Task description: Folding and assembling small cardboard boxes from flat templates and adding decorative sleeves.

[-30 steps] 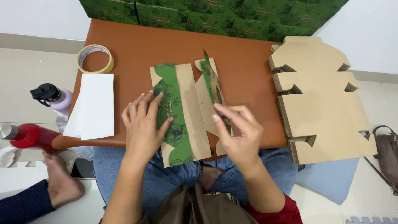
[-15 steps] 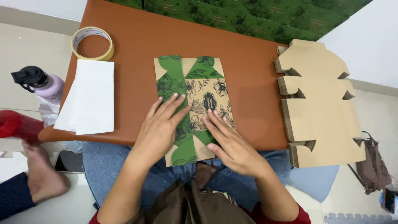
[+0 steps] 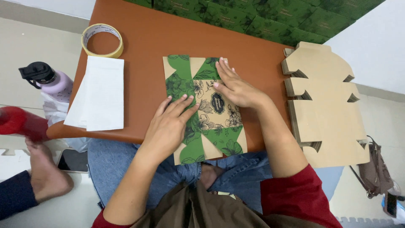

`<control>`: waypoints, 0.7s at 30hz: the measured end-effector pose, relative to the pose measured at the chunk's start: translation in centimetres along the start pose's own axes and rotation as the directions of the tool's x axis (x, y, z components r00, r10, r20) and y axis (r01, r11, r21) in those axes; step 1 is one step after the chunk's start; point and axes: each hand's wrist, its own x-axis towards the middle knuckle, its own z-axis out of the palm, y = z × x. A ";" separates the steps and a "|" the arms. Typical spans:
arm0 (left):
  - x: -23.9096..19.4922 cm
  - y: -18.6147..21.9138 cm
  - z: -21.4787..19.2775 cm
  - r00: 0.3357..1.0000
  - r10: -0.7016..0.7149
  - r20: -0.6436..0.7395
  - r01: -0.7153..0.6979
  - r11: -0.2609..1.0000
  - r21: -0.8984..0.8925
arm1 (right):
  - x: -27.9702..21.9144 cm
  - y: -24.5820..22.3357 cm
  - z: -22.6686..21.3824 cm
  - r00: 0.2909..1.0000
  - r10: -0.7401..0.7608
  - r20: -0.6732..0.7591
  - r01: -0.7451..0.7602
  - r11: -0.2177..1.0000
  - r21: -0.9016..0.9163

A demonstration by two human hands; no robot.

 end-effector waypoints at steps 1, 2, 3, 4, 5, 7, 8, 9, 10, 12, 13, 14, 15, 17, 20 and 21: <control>0.0 -0.1 0.1 1.000 0.000 -0.001 0.000 1.000 0.003 | 1.0 0.8 0.2 1.000 -0.003 -0.002 0.003 1.000 0.000; 0.0 -0.1 0.2 1.000 0.001 0.000 -0.001 1.000 0.004 | 1.9 1.7 0.4 1.000 0.007 -0.020 -0.008 0.999 -0.053; 0.0 -0.2 0.3 1.000 0.002 0.002 -0.002 1.000 0.007 | 2.9 2.5 0.6 0.999 0.015 -0.039 -0.019 0.994 -0.105; 0.0 -0.1 0.3 1.000 0.003 0.002 -0.003 1.000 0.012 | 2.9 2.2 0.7 0.999 0.011 -0.042 -0.015 0.995 -0.103; 0.0 -0.1 0.3 1.000 -0.001 0.007 0.001 1.000 0.011 | 3.0 1.9 0.8 0.998 0.025 -0.059 -0.032 0.992 -0.123; 0.0 0.0 0.2 1.000 -0.007 0.010 0.007 1.000 0.016 | 2.3 0.5 1.1 0.997 0.033 -0.076 -0.043 0.989 -0.142; 0.0 0.2 0.0 1.000 -0.007 0.015 0.007 1.000 0.014 | 1.6 -0.5 1.4 0.994 0.064 -0.090 -0.078 0.985 -0.154; 0.0 0.3 -0.1 1.000 -0.010 0.020 0.010 1.000 0.010 | 0.9 -1.5 1.6 0.990 0.094 -0.103 -0.111 0.980 -0.168; 0.0 0.1 0.0 1.000 -0.016 0.017 0.016 1.000 0.015 | 0.0 -2.0 2.1 0.991 0.087 -0.101 -0.103 0.980 -0.169; 0.0 -0.1 0.5 1.000 -0.012 0.017 0.012 1.000 0.012 | -2.0 -2.9 3.1 0.995 0.081 -0.059 -0.093 0.966 -0.243; 0.0 0.0 0.4 1.000 -0.013 0.017 0.012 1.000 0.011 | -3.4 -3.7 3.5 0.995 0.081 -0.058 -0.093 0.966 -0.243; 0.0 0.0 0.3 1.000 -0.020 0.020 0.019 1.000 0.010 | -4.8 -4.5 4.0 0.996 0.069 -0.050 -0.079 0.966 -0.246; 0.0 0.1 0.4 0.999 -0.025 0.023 0.025 1.000 0.006 | -6.2 -5.3 4.4 0.997 0.060 -0.041 -0.068 0.966 -0.250; 0.1 0.2 0.1 0.999 -0.024 0.028 0.024 1.000 0.004 | -9.0 -5.6 5.7 0.997 0.003 -0.075 -0.022 0.968 -0.252; 0.2 1.2 -1.2 0.999 -0.046 0.017 0.046 0.999 -0.012 | -11.8 -5.6 7.4 0.989 -0.019 -0.146 -0.019 0.967 -0.254; 0.3 1.6 -1.8 0.998 -0.066 0.000 0.066 0.997 -0.025 | -12.4 -5.5 7.9 0.982 0.016 -0.187 -0.063 0.965 -0.253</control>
